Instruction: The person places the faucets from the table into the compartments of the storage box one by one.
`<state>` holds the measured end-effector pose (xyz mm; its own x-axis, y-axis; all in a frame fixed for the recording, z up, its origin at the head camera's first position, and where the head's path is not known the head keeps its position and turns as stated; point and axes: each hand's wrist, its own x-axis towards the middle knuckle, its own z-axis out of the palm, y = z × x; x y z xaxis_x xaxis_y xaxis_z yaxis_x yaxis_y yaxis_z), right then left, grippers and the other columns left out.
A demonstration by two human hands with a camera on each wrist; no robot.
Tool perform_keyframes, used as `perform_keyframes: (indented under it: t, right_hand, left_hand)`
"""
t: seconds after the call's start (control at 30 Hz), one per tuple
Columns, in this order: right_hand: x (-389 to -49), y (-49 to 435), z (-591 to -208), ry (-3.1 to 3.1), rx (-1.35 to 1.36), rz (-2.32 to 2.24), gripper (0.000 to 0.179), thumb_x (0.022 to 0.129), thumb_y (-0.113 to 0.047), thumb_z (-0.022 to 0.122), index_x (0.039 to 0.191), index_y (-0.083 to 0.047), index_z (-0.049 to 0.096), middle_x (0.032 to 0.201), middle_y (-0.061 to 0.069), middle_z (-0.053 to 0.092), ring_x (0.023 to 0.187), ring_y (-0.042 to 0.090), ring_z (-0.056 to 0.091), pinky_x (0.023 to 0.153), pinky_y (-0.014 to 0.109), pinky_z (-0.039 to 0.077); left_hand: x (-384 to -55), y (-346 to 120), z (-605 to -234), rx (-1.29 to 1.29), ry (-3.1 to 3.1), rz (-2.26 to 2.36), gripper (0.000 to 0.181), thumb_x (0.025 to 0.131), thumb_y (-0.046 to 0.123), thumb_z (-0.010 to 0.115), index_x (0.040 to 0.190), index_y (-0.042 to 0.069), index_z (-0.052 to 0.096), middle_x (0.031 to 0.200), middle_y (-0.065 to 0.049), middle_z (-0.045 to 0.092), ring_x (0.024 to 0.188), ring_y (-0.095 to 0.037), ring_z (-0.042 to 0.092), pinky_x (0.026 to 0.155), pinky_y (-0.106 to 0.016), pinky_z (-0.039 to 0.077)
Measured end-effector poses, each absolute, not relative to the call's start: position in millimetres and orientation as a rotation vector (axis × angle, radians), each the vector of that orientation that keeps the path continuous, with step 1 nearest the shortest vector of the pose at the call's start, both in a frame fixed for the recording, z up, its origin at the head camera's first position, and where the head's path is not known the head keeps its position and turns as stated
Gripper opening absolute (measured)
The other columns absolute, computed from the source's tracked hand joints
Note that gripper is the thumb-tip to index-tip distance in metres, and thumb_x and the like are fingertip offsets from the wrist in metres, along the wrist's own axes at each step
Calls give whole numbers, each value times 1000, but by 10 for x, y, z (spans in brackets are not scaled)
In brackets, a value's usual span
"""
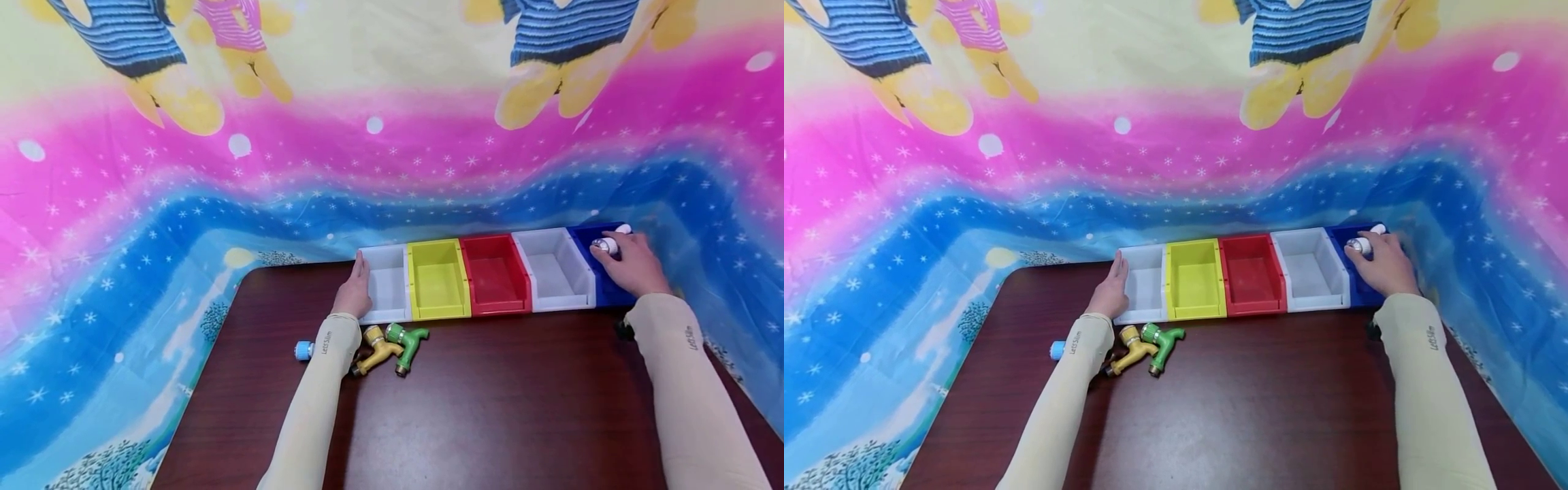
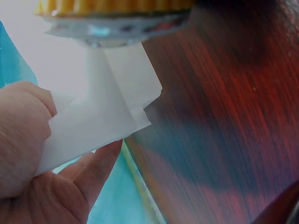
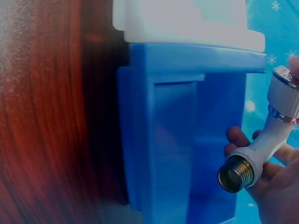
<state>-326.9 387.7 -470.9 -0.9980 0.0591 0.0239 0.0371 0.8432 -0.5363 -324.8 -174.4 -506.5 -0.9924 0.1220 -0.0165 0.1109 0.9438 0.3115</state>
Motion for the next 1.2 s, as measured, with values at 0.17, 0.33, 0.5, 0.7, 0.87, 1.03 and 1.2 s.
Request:
perform_keyframes:
  t: [0.17, 0.33, 0.5, 0.7, 0.87, 1.03, 1.2]
  right_hand:
    - [-3277, 3890, -4771, -2961, -132, 874, 92, 100, -70, 39, 164, -5, 26, 152, 44, 23, 129, 65, 31, 101, 85, 27]
    - [-3280, 3909, -4819, -2960, -149, 879, 97, 99, -72, 41, 162, 1, 28, 151, 45, 28, 131, 64, 30, 100, 85, 27]
    - [-3282, 3936, -4848, -2953, -196, 932, 101, 98, -74, 40, 162, 3, 24, 154, 45, 24, 135, 66, 28, 102, 84, 27]
    - [-3271, 3944, -4885, -2972, -256, 975, 104, 98, -75, 37, 163, 4, 20, 155, 47, 22, 136, 67, 26, 103, 84, 26]
    - [-3261, 3933, -4916, -2998, -243, 974, 104, 98, -74, 37, 161, 7, 20, 153, 47, 26, 135, 67, 26, 104, 83, 26]
    - [-3288, 3952, -4946, -3017, -266, 1015, 108, 97, -78, 35, 162, 6, 16, 155, 46, 24, 137, 67, 24, 104, 83, 25]
    - [-3328, 3970, -4983, -3030, -275, 1054, 112, 94, -81, 33, 163, 6, 14, 155, 45, 23, 136, 67, 25, 103, 83, 27]
  left_hand:
    - [-3249, -1748, -5058, 193, 3056, 482, 92, 89, -13, 60, 166, 4, 14, 176, -5, -10, 59, -20, 54, 59, -31, 49]
    - [-3238, -1748, -5045, 181, 3047, 477, 92, 90, -13, 61, 166, 5, 14, 176, -4, -11, 60, -21, 55, 60, -31, 49]
    - [-3257, -1757, -5035, 178, 3038, 473, 91, 91, -13, 59, 167, 5, 13, 176, -3, -12, 58, -20, 54, 58, -31, 48]
    - [-3295, -1760, -5050, 171, 3038, 466, 92, 91, -11, 59, 167, 7, 11, 175, -2, -13, 59, -20, 54, 60, -30, 48]
    - [-3292, -1754, -5069, 183, 3034, 463, 92, 90, -12, 59, 167, 6, 11, 175, -2, -13, 56, -20, 53, 56, -30, 46]
    - [-3280, -1747, -5070, 193, 3036, 465, 93, 89, -12, 59, 167, 6, 11, 176, -3, -12, 56, -19, 52, 56, -29, 46]
    - [-3260, -1749, -5046, 176, 3034, 476, 94, 89, -13, 59, 167, 7, 11, 176, -2, -12, 56, -20, 52, 56, -30, 46]
